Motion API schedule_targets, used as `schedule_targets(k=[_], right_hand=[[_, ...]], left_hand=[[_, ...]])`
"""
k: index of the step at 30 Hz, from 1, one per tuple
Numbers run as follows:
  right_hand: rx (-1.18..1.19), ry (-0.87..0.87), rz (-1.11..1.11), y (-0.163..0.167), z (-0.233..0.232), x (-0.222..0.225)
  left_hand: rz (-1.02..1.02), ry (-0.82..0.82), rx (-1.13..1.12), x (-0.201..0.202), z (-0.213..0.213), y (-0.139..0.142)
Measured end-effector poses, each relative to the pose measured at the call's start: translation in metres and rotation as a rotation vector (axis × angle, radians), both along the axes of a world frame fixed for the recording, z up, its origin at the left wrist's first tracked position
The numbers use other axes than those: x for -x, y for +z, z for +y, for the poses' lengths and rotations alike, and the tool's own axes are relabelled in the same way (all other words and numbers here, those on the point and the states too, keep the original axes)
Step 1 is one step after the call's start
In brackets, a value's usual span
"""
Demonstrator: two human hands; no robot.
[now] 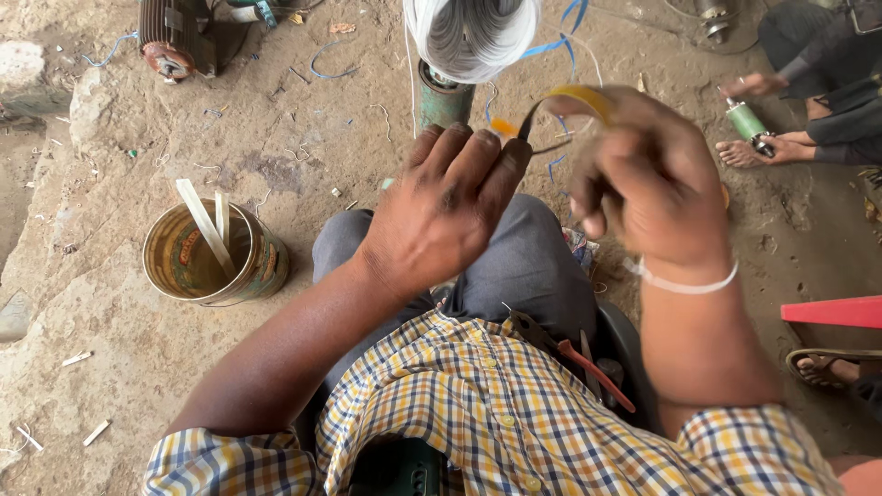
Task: The person sits at a wire winding machine and wraps black tape by hand around a bundle of white wire, pressing the tape down along the coil. They rub the wire end with an orange sanding block, then tie a blue ribbon around the wound wire spool.
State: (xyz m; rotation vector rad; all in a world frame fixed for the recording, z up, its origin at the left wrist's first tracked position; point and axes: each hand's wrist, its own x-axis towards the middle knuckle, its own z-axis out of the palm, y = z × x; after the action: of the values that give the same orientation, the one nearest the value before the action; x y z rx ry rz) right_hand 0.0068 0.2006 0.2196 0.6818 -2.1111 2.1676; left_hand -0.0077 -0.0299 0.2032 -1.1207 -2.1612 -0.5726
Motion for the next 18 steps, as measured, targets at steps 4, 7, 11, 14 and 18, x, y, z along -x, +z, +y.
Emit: schedule_targets(k=[4, 7, 11, 14, 18], right_hand=[[0.244, -0.102, 0.072, -0.039, -0.025, -0.003], [0.235, -0.142, 0.070, -0.066, -0.032, -0.001], [0.120, -0.220, 0.068, -0.092, -0.033, -0.006], [0.220, -0.264, -0.004, -0.105, -0.039, -0.018], [0.069, -0.302, 0.025, -0.094, -0.039, -0.036]], left_hand=[[-0.083, 0.023, -0.085, -0.003, 0.003, 0.002], [-0.280, -0.037, -0.107, -0.003, 0.004, 0.006], [-0.321, -0.100, -0.160, -0.005, 0.003, 0.013], [-0.331, -0.118, -0.167, -0.004, 0.003, 0.013], [-0.379, -0.149, -0.294, 0.001, 0.003, 0.008]])
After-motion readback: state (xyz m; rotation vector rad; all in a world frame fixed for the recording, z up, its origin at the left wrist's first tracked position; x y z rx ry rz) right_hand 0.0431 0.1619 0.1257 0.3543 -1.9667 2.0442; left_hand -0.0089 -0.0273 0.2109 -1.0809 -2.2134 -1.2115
